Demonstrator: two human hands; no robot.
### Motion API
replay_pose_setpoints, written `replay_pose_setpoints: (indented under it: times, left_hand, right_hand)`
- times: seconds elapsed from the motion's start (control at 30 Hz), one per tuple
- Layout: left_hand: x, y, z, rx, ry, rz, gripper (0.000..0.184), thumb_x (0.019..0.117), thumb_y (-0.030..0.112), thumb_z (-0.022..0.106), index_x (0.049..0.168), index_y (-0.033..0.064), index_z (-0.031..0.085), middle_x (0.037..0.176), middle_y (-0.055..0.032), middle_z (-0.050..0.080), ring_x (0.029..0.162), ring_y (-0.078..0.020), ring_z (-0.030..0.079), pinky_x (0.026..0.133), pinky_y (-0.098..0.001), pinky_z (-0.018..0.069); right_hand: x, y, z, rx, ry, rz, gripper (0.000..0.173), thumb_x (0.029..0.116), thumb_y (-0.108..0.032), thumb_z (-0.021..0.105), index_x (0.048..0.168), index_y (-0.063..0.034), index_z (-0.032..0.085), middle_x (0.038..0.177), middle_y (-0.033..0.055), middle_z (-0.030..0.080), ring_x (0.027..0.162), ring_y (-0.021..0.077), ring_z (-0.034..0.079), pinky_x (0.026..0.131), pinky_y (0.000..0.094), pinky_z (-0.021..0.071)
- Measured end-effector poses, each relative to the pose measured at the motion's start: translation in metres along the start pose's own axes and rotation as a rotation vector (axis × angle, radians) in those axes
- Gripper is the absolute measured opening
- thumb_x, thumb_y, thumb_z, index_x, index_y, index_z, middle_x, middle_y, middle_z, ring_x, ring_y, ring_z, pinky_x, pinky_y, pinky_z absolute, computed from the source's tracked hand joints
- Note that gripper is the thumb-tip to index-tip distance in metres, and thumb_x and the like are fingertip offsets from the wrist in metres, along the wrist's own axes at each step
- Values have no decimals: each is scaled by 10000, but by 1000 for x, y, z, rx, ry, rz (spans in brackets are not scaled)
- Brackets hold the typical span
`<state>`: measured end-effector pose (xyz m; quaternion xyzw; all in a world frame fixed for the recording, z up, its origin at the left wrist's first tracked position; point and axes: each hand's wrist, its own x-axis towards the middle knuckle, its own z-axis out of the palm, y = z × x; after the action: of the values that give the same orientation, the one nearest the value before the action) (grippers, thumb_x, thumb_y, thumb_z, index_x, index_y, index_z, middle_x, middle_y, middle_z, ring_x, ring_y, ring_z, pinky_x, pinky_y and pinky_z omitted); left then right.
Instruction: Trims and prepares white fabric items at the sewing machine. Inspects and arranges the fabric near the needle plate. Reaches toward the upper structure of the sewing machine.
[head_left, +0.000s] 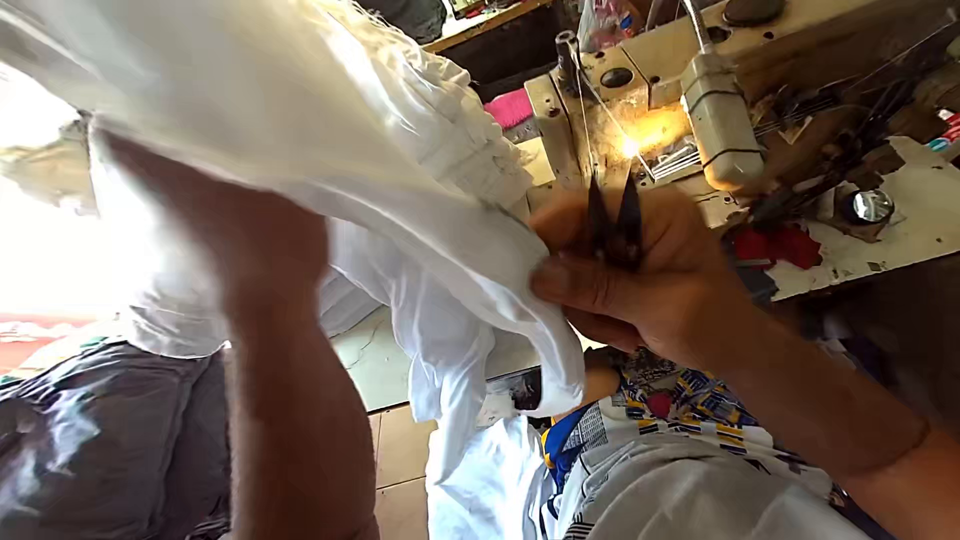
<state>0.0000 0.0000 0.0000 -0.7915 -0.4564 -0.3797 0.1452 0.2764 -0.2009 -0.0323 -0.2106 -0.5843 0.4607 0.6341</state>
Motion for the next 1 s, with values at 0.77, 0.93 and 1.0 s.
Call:
replay_pose_setpoints:
  times: [0.77,0.93,1.0]
  left_hand:
    - [-100,41,46,-84,-480,-51,471,866,-4,682,1316,60,560,1242,-248,516,961,-430,592,735,-602,522]
    - [-87,50,44,-758,-849,131,291,862,130,788,1114,143,641,972,28,699,808,-87,677,733,-254,591]
    - [-88,56,48,-913,-898,16,307,869,48,754,1129,129,613,937,8,686,755,-88,661,687,-223,580]
  right_hand:
    - [-94,126,-75,216,381,572,155,1049,-152,541,1088,-53,654,575,17,475,424,45,394,405,185,339]
    - [-107,145,-83,-537,413,484,147,1024,-148,588,1091,-56,681,783,51,634,605,121,569,545,296,503]
    - [-111,143,-76,-957,327,314,330,991,-248,666,1263,-61,669,1053,72,699,860,164,677,741,377,595]
